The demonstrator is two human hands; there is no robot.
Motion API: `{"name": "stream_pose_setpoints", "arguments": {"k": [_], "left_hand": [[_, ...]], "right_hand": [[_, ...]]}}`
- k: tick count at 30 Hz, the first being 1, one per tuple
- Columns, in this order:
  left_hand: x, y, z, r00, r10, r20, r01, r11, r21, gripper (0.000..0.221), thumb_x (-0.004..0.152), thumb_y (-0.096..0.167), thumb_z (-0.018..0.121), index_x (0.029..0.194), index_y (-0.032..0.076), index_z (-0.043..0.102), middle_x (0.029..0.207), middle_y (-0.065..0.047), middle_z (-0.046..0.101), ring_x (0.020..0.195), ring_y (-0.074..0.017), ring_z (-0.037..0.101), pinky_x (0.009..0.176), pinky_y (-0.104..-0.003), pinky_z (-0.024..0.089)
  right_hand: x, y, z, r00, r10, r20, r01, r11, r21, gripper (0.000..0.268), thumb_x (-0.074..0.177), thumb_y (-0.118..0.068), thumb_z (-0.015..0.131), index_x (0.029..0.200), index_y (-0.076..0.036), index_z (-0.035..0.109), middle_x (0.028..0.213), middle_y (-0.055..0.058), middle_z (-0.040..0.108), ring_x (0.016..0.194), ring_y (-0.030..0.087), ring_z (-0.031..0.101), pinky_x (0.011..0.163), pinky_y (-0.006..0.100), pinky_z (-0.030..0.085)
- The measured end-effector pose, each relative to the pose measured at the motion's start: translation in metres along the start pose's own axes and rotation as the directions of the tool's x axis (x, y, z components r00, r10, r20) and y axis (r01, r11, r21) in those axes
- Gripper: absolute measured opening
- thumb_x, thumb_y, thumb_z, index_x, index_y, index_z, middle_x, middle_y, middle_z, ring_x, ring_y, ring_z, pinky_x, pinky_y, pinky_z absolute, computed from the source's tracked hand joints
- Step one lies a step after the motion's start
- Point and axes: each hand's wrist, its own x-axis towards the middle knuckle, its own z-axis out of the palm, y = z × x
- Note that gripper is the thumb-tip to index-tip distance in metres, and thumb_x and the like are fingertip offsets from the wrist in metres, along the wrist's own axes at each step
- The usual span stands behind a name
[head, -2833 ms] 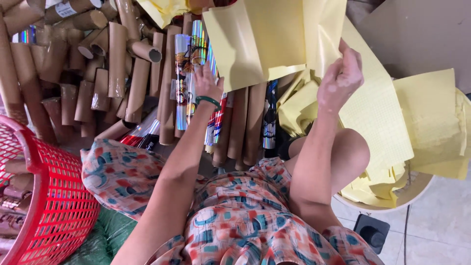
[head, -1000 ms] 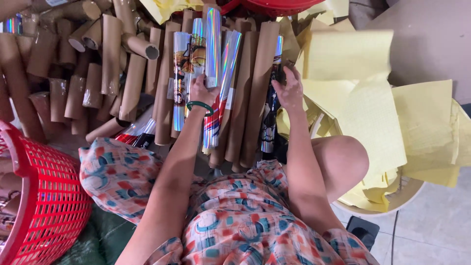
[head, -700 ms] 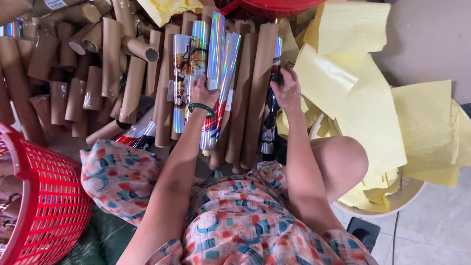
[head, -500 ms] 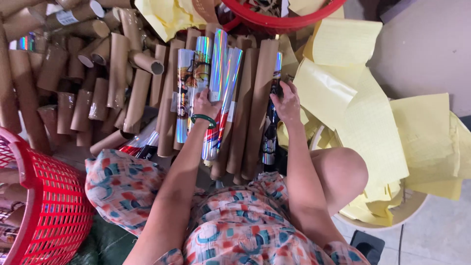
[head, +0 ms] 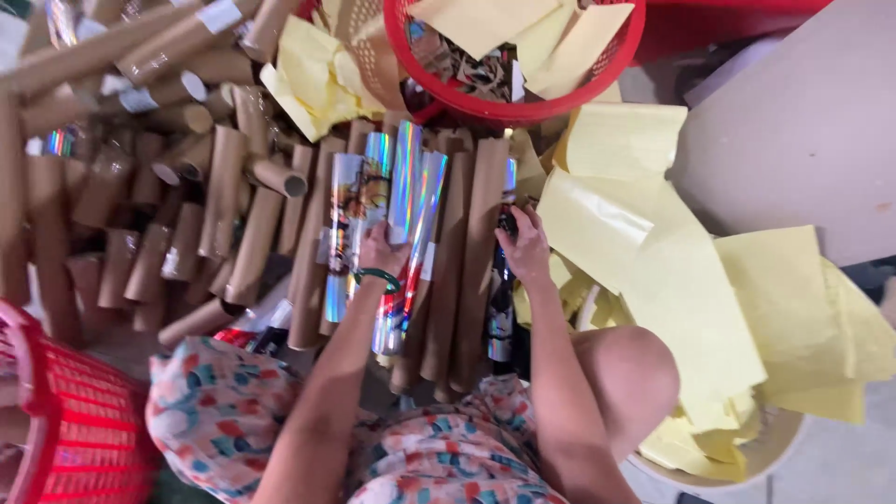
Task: Wrapping cardboard tubes with yellow paper, cutting the paper to size, and applying small labels.
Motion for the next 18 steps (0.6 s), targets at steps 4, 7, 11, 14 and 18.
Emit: {"name": "stream_pose_setpoints", "arguments": {"k": [4,7,11,14,18], "left_hand": [[-0.005,0.010,-0.012,1.000,-0.022,0.012,0.022,1.000,-0.008,0.075,0.072,0.032,0.086,0.135,0.001,0.058,0.129,-0.024,0.059,0.117,-0.0401,0.060,0.105,-0.044,0.048],[-0.002,0.011,-0.015,0.999,-0.020,0.032,0.020,1.000,0.004,0.076,0.073,0.032,0.085,0.137,0.002,0.059,0.131,-0.024,0.059,0.122,-0.0411,0.057,0.109,-0.044,0.047],[-0.003,0.020,-0.017,0.997,-0.066,0.049,0.066,0.998,0.006,0.081,0.073,0.032,0.086,0.141,0.001,0.053,0.137,-0.025,0.054,0.126,-0.0401,0.055,0.109,-0.043,0.044],[-0.006,0.030,-0.027,0.987,-0.131,0.096,0.131,0.991,0.014,0.083,0.075,0.033,0.084,0.144,0.002,0.050,0.139,-0.022,0.053,0.127,-0.0381,0.055,0.111,-0.043,0.044],[-0.005,0.030,-0.026,0.992,-0.096,0.077,0.098,0.995,-0.019,0.080,0.077,0.033,0.082,0.146,0.005,0.052,0.139,-0.022,0.055,0.127,-0.0385,0.057,0.111,-0.043,0.047]], "right_hand": [[-0.003,-0.006,-0.002,1.000,-0.029,-0.001,0.029,1.000,0.009,0.054,0.089,-0.024,0.078,0.136,-0.006,0.059,0.139,0.027,0.057,0.129,0.045,0.054,0.109,0.048,0.046],[0.002,-0.012,-0.002,1.000,-0.030,-0.009,0.030,1.000,0.005,0.054,0.089,-0.023,0.078,0.136,-0.005,0.059,0.141,0.029,0.054,0.128,0.047,0.054,0.107,0.048,0.047],[0.001,-0.012,-0.006,1.000,0.016,0.020,-0.016,1.000,-0.006,0.054,0.089,-0.024,0.077,0.137,-0.007,0.058,0.142,0.027,0.054,0.128,0.045,0.054,0.108,0.048,0.047],[0.003,-0.013,-0.004,0.999,0.016,0.030,-0.016,1.000,-0.008,0.054,0.090,-0.024,0.076,0.137,-0.007,0.057,0.143,0.026,0.054,0.130,0.044,0.054,0.108,0.048,0.047],[0.002,-0.012,-0.002,0.997,0.030,0.073,-0.024,0.996,-0.084,0.054,0.093,-0.025,0.076,0.138,-0.003,0.056,0.144,0.028,0.052,0.130,0.046,0.051,0.110,0.049,0.043]]}}
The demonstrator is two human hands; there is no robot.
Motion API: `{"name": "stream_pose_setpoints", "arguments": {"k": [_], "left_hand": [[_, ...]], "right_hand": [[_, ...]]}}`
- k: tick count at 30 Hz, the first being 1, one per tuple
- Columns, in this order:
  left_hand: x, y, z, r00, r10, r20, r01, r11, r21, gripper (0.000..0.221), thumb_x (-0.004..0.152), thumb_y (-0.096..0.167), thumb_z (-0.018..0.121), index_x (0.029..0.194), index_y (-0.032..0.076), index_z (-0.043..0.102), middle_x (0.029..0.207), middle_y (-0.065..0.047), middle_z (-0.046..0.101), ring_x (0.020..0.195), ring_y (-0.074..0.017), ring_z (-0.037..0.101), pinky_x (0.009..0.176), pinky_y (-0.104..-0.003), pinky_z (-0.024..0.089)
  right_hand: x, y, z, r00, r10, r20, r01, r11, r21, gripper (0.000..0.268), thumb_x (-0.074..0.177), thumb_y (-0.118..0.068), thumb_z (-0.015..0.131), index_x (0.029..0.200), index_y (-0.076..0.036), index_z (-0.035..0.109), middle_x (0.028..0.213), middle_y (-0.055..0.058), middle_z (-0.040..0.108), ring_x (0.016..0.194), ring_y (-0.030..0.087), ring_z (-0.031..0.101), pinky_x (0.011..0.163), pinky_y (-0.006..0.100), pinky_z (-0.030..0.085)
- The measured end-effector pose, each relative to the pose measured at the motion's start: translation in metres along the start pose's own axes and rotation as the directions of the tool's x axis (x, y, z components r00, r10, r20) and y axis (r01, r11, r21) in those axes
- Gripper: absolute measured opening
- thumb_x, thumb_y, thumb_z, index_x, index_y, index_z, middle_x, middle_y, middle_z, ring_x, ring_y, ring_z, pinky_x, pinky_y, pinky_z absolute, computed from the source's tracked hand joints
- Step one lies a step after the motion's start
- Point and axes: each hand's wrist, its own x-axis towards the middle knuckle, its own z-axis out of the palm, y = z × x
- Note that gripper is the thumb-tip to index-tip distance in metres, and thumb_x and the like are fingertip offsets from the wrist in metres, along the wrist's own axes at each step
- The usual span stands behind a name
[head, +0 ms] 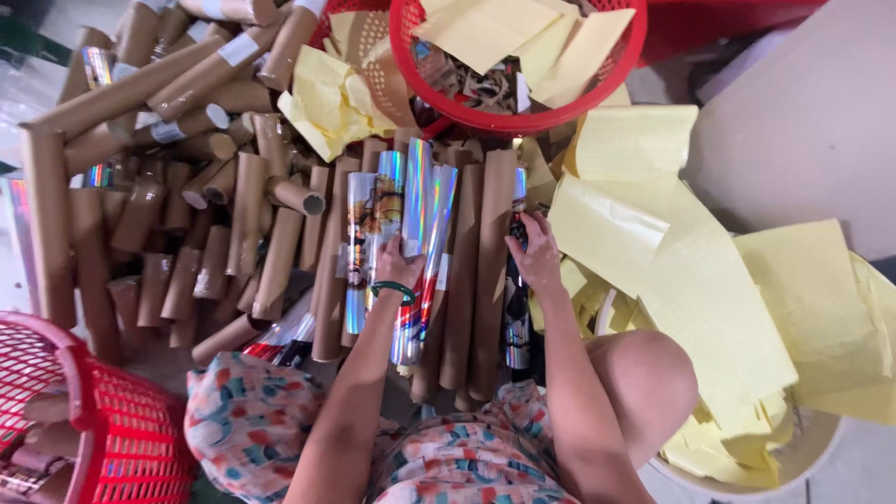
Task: Wrapping cardboard tubes with yellow paper, cutting the paper to size, and applying small labels.
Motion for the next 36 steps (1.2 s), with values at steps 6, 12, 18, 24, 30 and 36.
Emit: {"name": "stream_pose_setpoints", "arguments": {"k": [6,12,18,24,30,36], "left_hand": [[0.012,-0.031,0.022,0.992,0.091,-0.089,-0.087,0.995,0.047,0.079,0.073,0.036,0.084,0.139,0.003,0.056,0.132,-0.025,0.059,0.121,-0.0429,0.057,0.106,-0.047,0.048],[0.008,-0.018,0.015,0.997,0.044,-0.059,-0.039,0.996,0.081,0.078,0.071,0.037,0.084,0.137,0.006,0.057,0.133,-0.024,0.058,0.122,-0.0417,0.056,0.104,-0.047,0.048],[0.005,-0.019,0.013,0.998,0.052,-0.047,-0.051,0.999,0.012,0.082,0.070,0.033,0.086,0.141,0.005,0.054,0.130,-0.023,0.058,0.120,-0.0405,0.057,0.104,-0.046,0.048],[0.005,-0.021,0.014,0.999,0.043,-0.011,-0.042,0.999,0.032,0.077,0.077,0.039,0.083,0.140,0.004,0.055,0.132,-0.022,0.060,0.121,-0.0379,0.060,0.108,-0.043,0.049],[0.011,-0.031,0.019,0.994,0.091,-0.056,-0.089,0.995,0.039,0.080,0.072,0.033,0.086,0.139,0.002,0.055,0.130,-0.026,0.056,0.119,-0.0423,0.057,0.103,-0.045,0.047],[0.005,-0.024,0.014,0.992,0.104,-0.075,-0.106,0.994,-0.029,0.077,0.075,0.033,0.084,0.139,0.000,0.056,0.130,-0.023,0.059,0.120,-0.0391,0.059,0.106,-0.042,0.049]], "right_hand": [[0.004,0.003,-0.005,0.998,-0.043,-0.042,0.044,0.999,0.029,0.052,0.092,-0.026,0.075,0.136,-0.003,0.058,0.143,0.026,0.055,0.132,0.044,0.052,0.111,0.048,0.044],[0.007,0.013,0.008,0.993,-0.074,-0.095,0.080,0.995,0.057,0.051,0.092,-0.025,0.077,0.136,-0.007,0.060,0.141,0.024,0.057,0.133,0.043,0.053,0.112,0.046,0.045],[0.001,0.003,0.002,0.999,-0.009,-0.036,0.012,0.995,0.097,0.054,0.089,-0.027,0.076,0.136,-0.008,0.059,0.142,0.024,0.056,0.129,0.042,0.055,0.110,0.046,0.046],[-0.001,-0.003,-0.004,0.998,-0.044,-0.052,0.049,0.995,0.085,0.053,0.089,-0.024,0.078,0.135,-0.006,0.060,0.143,0.026,0.055,0.129,0.045,0.054,0.109,0.047,0.046],[-0.007,0.011,0.005,0.993,-0.088,-0.075,0.092,0.994,0.058,0.054,0.088,-0.021,0.081,0.135,-0.007,0.061,0.139,0.025,0.057,0.131,0.044,0.055,0.111,0.046,0.046],[-0.012,-0.002,-0.007,0.994,-0.094,-0.057,0.098,0.993,0.067,0.055,0.089,-0.019,0.080,0.138,-0.006,0.059,0.143,0.027,0.055,0.131,0.043,0.054,0.111,0.045,0.046]]}}
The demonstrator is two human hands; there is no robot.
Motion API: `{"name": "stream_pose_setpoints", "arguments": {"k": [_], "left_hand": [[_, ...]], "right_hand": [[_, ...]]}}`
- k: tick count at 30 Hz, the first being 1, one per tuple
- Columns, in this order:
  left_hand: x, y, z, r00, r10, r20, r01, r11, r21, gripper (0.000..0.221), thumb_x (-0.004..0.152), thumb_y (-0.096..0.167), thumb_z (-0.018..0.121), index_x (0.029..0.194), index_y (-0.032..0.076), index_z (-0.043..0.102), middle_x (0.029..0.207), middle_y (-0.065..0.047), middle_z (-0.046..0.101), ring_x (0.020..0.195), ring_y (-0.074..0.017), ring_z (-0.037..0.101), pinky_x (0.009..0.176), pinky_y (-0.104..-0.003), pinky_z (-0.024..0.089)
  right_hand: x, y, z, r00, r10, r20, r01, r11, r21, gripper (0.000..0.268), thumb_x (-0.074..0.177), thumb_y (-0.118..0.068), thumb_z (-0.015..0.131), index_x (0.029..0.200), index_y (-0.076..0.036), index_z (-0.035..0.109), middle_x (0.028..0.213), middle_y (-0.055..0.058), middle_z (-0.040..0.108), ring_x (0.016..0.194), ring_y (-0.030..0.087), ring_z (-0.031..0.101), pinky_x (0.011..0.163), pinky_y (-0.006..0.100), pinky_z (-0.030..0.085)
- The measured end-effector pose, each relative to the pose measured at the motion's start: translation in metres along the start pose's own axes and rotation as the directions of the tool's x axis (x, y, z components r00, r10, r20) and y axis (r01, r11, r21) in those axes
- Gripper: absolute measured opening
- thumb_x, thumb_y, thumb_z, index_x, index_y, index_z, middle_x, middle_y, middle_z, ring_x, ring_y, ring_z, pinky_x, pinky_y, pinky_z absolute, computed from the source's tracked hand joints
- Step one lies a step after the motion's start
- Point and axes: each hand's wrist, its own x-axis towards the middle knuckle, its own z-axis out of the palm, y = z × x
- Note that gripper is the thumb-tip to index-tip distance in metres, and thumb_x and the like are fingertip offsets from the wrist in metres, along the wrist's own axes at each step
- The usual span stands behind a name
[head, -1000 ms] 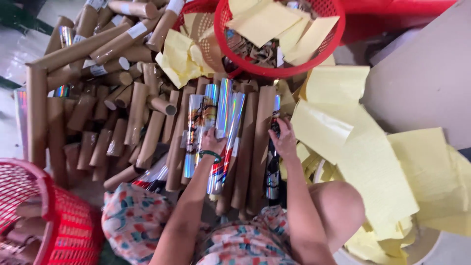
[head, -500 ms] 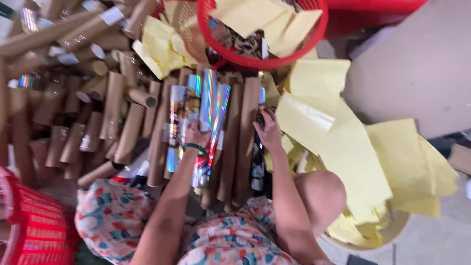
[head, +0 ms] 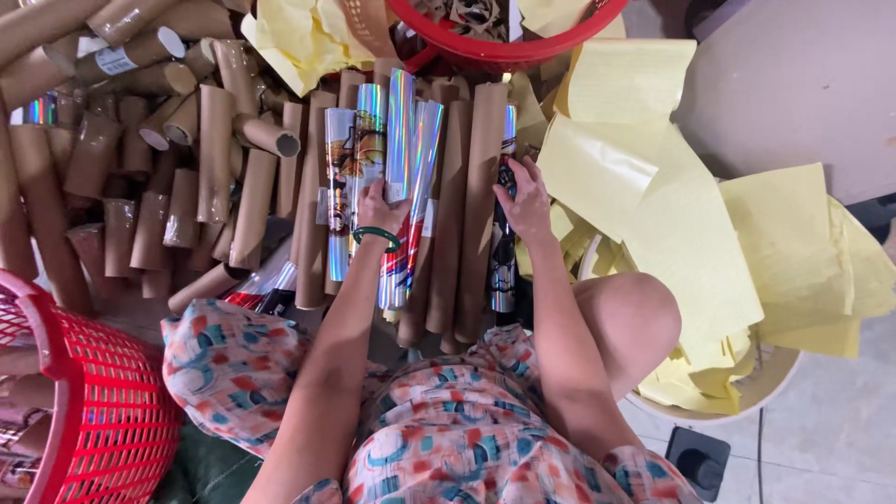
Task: Wrapping cardboard tubes with yellow paper, cutting the paper to size, and applying small labels.
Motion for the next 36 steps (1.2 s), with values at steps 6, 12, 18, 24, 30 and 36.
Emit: {"name": "stream_pose_setpoints", "arguments": {"k": [6,12,18,24,30,36], "left_hand": [[0.002,0.003,-0.003,0.999,-0.036,0.032,0.035,0.999,0.013,0.079,0.073,0.033,0.085,0.139,0.000,0.055,0.131,-0.022,0.058,0.121,-0.0383,0.059,0.106,-0.042,0.048],[0.000,0.011,-0.006,0.997,-0.069,0.046,0.067,0.997,0.048,0.079,0.073,0.032,0.085,0.140,0.002,0.055,0.133,-0.023,0.057,0.120,-0.0383,0.059,0.107,-0.042,0.048],[0.003,0.009,-0.004,1.000,-0.012,0.015,0.012,1.000,0.028,0.078,0.078,0.035,0.084,0.143,0.003,0.054,0.138,-0.024,0.056,0.125,-0.0392,0.058,0.109,-0.043,0.049],[0.000,0.006,-0.007,0.994,-0.063,0.089,0.058,0.997,0.051,0.080,0.077,0.035,0.085,0.142,0.002,0.053,0.137,-0.025,0.055,0.127,-0.0391,0.055,0.111,-0.044,0.045],[0.002,0.001,0.000,0.999,-0.020,0.031,0.018,0.999,0.048,0.078,0.074,0.034,0.086,0.139,0.003,0.055,0.134,-0.023,0.056,0.126,-0.0407,0.054,0.109,-0.045,0.045],[-0.001,0.003,0.000,1.000,0.026,-0.016,-0.025,1.000,0.014,0.075,0.075,0.030,0.087,0.137,0.002,0.058,0.130,-0.023,0.060,0.123,-0.0411,0.056,0.108,-0.046,0.046]], "right_hand": [[0.000,-0.002,0.003,1.000,0.025,0.017,-0.025,1.000,0.001,0.057,0.089,-0.021,0.078,0.140,-0.009,0.057,0.146,0.025,0.052,0.131,0.043,0.053,0.111,0.046,0.045],[0.001,0.002,0.015,0.998,0.030,0.059,-0.029,0.999,-0.025,0.059,0.090,-0.022,0.077,0.142,-0.009,0.054,0.147,0.024,0.051,0.133,0.043,0.052,0.112,0.046,0.044],[-0.009,-0.006,0.013,0.995,0.067,0.071,-0.073,0.994,0.087,0.057,0.094,-0.025,0.073,0.145,-0.011,0.051,0.151,0.020,0.051,0.134,0.040,0.053,0.112,0.042,0.048],[-0.006,0.003,0.021,0.997,0.017,0.080,-0.012,0.998,-0.061,0.062,0.089,-0.022,0.078,0.144,-0.009,0.051,0.146,0.022,0.051,0.134,0.043,0.050,0.110,0.047,0.043],[-0.010,0.010,0.024,0.999,-0.038,-0.007,0.038,0.999,0.015,0.066,0.090,-0.021,0.077,0.147,-0.008,0.047,0.145,0.024,0.052,0.132,0.043,0.053,0.112,0.046,0.045],[-0.010,0.010,0.020,0.996,0.062,0.057,-0.059,0.997,-0.046,0.070,0.090,-0.020,0.078,0.150,-0.007,0.044,0.145,0.027,0.050,0.133,0.045,0.049,0.112,0.048,0.042]]}}
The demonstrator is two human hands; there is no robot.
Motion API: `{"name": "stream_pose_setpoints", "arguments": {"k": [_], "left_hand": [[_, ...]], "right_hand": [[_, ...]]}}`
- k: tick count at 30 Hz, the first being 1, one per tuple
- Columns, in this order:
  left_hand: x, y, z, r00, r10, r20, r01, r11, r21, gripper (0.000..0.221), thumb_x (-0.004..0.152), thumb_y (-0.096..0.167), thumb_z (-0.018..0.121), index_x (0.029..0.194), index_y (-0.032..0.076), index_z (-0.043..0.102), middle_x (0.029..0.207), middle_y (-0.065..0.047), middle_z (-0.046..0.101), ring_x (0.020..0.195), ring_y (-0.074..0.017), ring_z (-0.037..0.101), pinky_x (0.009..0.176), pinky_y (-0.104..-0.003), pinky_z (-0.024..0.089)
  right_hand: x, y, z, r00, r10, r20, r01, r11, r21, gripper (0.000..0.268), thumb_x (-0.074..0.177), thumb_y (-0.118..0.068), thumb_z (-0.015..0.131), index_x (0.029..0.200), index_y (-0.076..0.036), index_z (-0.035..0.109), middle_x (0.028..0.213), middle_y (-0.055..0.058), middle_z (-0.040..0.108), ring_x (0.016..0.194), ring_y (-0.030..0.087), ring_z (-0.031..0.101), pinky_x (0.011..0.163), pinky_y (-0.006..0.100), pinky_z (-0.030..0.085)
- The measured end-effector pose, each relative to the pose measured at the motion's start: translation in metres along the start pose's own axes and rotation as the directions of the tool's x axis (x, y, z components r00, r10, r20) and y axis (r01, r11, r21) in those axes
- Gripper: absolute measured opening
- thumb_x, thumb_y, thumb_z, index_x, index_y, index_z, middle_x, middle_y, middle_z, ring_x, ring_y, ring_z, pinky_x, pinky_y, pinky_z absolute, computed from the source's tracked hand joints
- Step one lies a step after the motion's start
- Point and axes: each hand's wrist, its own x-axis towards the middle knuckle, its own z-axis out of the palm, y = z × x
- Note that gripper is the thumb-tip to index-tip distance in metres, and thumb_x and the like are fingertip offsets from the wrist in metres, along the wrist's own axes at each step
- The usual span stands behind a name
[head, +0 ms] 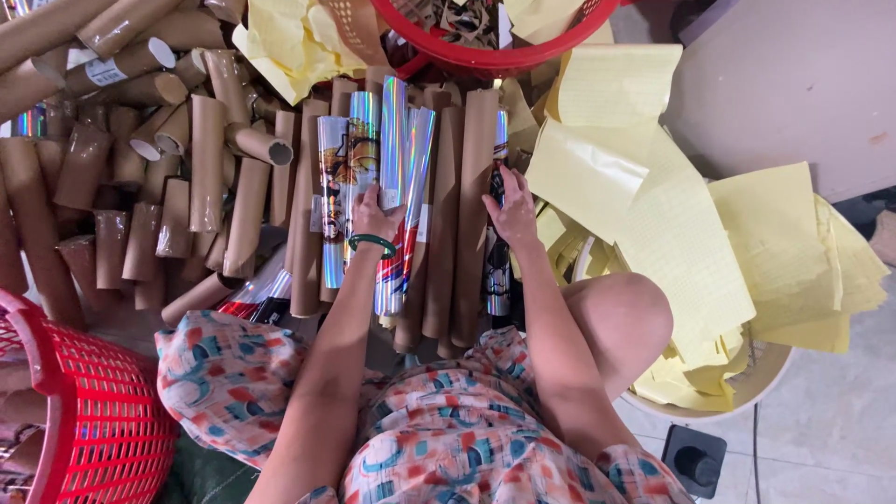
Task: Wrapping cardboard tubes with yellow paper, cutting the paper to size, and applying small labels.
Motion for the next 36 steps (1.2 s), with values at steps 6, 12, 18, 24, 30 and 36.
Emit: {"name": "stream_pose_setpoints", "arguments": {"k": [6,12,18,24,30,36], "left_hand": [[-0.011,0.008,0.002,1.000,0.011,-0.024,-0.011,1.000,-0.024,0.075,0.080,0.025,0.085,0.145,0.003,0.053,0.139,-0.025,0.052,0.129,-0.0409,0.052,0.111,-0.045,0.045],[-0.022,0.039,-0.007,0.997,-0.033,0.070,0.017,0.973,0.229,0.101,0.081,0.038,0.083,0.159,0.007,0.028,0.152,-0.025,0.038,0.140,-0.0442,0.037,0.118,-0.051,0.035],[-0.056,0.065,0.024,0.842,0.533,-0.078,-0.471,0.799,0.375,0.088,0.078,0.033,0.081,0.151,0.010,0.037,0.155,-0.026,0.036,0.142,-0.0492,0.035,0.116,-0.058,0.030],[-0.060,0.044,0.122,0.925,0.322,0.199,-0.340,0.938,0.064,0.093,0.078,0.029,0.082,0.152,-0.001,0.036,0.143,-0.035,0.037,0.129,-0.0519,0.040,0.105,-0.052,0.039],[-0.060,0.073,0.130,0.997,0.075,0.025,-0.075,0.997,-0.029,0.076,0.072,0.026,0.087,0.136,0.009,0.049,0.133,-0.023,0.049,0.127,-0.0437,0.048,0.109,-0.048,0.043],[-0.071,0.085,0.122,0.946,0.321,0.043,-0.293,0.905,-0.308,0.079,0.069,0.016,0.084,0.139,0.010,0.046,0.133,-0.018,0.055,0.127,-0.0389,0.051,0.111,-0.045,0.043]], "right_hand": [[-0.001,0.019,0.010,1.000,0.013,0.010,-0.013,0.999,0.031,0.071,0.089,-0.020,0.079,0.149,-0.005,0.043,0.145,0.025,0.052,0.137,0.044,0.048,0.115,0.046,0.042],[-0.001,0.028,0.015,0.999,0.038,0.039,-0.041,0.997,0.064,0.076,0.089,-0.021,0.079,0.151,-0.002,0.039,0.145,0.026,0.052,0.137,0.043,0.047,0.115,0.045,0.043],[-0.003,0.068,0.046,0.982,-0.186,0.022,0.187,0.977,-0.102,0.088,0.085,-0.020,0.079,0.151,0.006,0.028,0.148,0.029,0.047,0.132,0.048,0.045,0.113,0.051,0.037],[-0.019,0.034,0.032,0.997,0.057,0.051,-0.061,0.993,0.097,0.085,0.085,-0.012,0.079,0.157,-0.007,0.033,0.148,0.028,0.049,0.134,0.047,0.049,0.113,0.047,0.044],[-0.005,0.045,0.028,0.969,0.218,0.115,-0.231,0.967,0.111,0.095,0.074,-0.019,0.087,0.152,-0.004,0.036,0.142,0.028,0.052,0.127,0.046,0.052,0.108,0.047,0.043],[-0.004,0.082,0.058,0.815,0.459,0.354,-0.579,0.641,0.503,0.078,0.077,-0.028,0.079,0.142,0.001,0.046,0.121,0.025,0.071,0.115,0.040,0.071,0.098,0.047,0.058]]}}
